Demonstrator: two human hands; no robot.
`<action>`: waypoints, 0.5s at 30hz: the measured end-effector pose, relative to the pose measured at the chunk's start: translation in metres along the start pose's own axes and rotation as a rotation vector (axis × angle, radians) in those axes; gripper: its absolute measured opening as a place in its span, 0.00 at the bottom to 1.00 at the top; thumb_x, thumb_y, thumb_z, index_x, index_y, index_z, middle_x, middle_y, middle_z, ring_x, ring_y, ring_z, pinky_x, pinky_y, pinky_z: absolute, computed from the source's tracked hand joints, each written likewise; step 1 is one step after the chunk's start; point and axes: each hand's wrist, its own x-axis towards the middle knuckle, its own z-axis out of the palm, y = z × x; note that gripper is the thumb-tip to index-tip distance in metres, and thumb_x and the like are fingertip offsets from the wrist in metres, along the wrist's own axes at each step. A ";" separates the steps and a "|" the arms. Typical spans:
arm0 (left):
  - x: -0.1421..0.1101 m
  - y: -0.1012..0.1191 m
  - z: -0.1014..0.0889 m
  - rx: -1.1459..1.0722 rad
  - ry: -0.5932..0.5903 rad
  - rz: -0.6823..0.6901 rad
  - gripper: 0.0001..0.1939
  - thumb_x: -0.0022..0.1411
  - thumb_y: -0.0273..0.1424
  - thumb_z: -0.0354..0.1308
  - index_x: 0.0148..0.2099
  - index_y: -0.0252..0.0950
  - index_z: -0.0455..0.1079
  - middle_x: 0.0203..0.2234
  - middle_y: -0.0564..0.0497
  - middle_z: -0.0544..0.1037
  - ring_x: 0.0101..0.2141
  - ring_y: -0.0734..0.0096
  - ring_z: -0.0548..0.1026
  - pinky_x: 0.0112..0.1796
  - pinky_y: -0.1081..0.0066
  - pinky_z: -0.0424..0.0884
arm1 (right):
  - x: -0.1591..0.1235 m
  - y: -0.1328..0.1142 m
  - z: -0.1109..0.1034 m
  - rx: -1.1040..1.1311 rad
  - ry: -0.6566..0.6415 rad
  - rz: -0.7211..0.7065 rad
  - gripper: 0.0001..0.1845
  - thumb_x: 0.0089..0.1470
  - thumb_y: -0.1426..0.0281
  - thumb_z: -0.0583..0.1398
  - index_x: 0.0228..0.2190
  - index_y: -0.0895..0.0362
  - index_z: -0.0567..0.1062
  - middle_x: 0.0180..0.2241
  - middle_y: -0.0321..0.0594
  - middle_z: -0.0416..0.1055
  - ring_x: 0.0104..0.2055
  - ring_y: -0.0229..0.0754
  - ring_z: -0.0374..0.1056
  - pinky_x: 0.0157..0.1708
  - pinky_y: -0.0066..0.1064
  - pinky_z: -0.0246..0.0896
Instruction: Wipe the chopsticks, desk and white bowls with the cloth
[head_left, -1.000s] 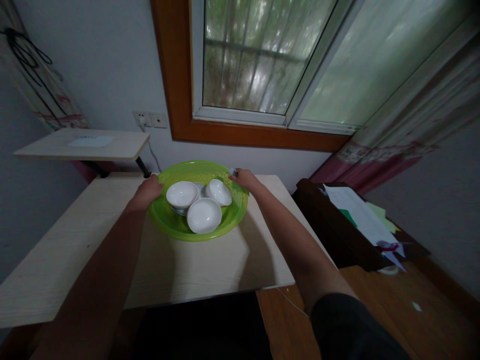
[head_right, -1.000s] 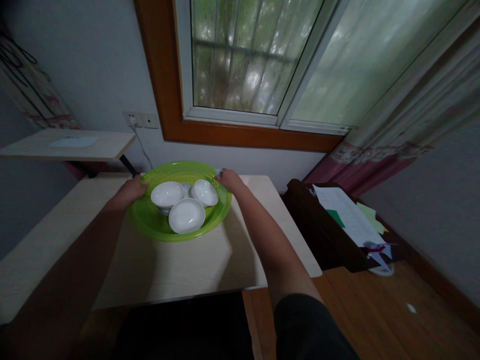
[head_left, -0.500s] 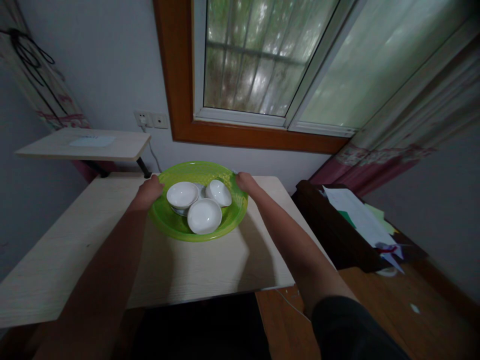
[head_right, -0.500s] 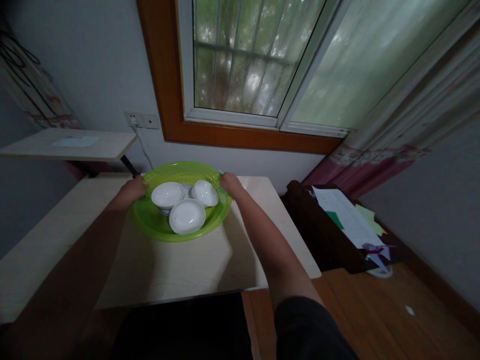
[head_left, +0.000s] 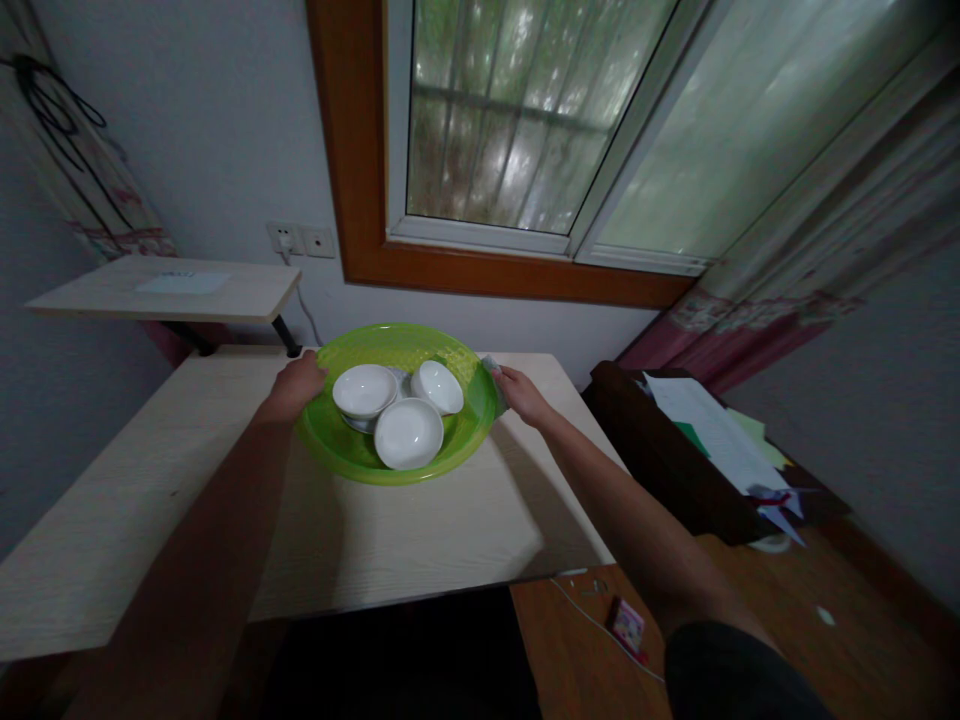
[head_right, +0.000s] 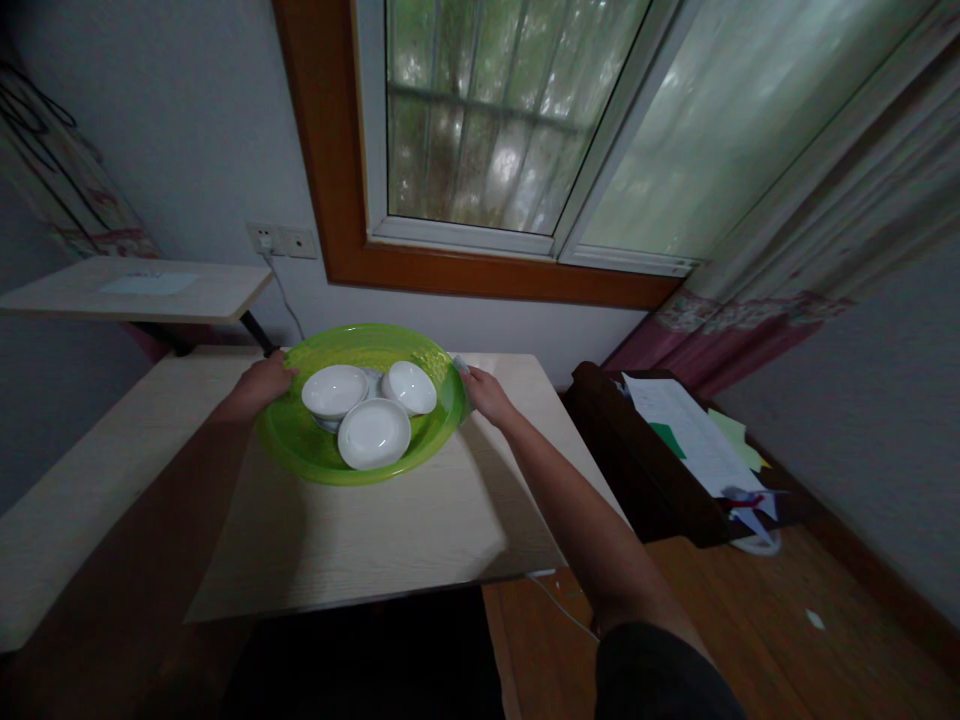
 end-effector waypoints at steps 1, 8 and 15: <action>0.000 0.000 0.000 0.005 -0.007 -0.011 0.23 0.78 0.36 0.57 0.70 0.34 0.73 0.59 0.28 0.84 0.58 0.41 0.84 0.53 0.56 0.79 | 0.007 0.000 0.002 0.052 0.001 0.023 0.25 0.73 0.49 0.60 0.41 0.56 0.86 0.41 0.46 0.87 0.48 0.55 0.81 0.50 0.39 0.76; 0.000 -0.002 0.001 -0.007 -0.011 0.000 0.23 0.78 0.36 0.56 0.69 0.35 0.73 0.58 0.29 0.84 0.58 0.41 0.84 0.52 0.56 0.79 | 0.068 -0.022 0.022 0.091 -0.014 0.106 0.23 0.70 0.53 0.64 0.29 0.56 0.80 0.29 0.41 0.80 0.34 0.46 0.74 0.38 0.32 0.70; 0.002 -0.003 0.004 0.009 0.003 -0.012 0.22 0.78 0.36 0.55 0.68 0.34 0.72 0.59 0.28 0.84 0.58 0.40 0.84 0.54 0.55 0.78 | 0.060 -0.025 0.030 0.307 0.017 0.200 0.20 0.69 0.54 0.65 0.31 0.54 0.77 0.25 0.38 0.77 0.30 0.45 0.73 0.33 0.31 0.68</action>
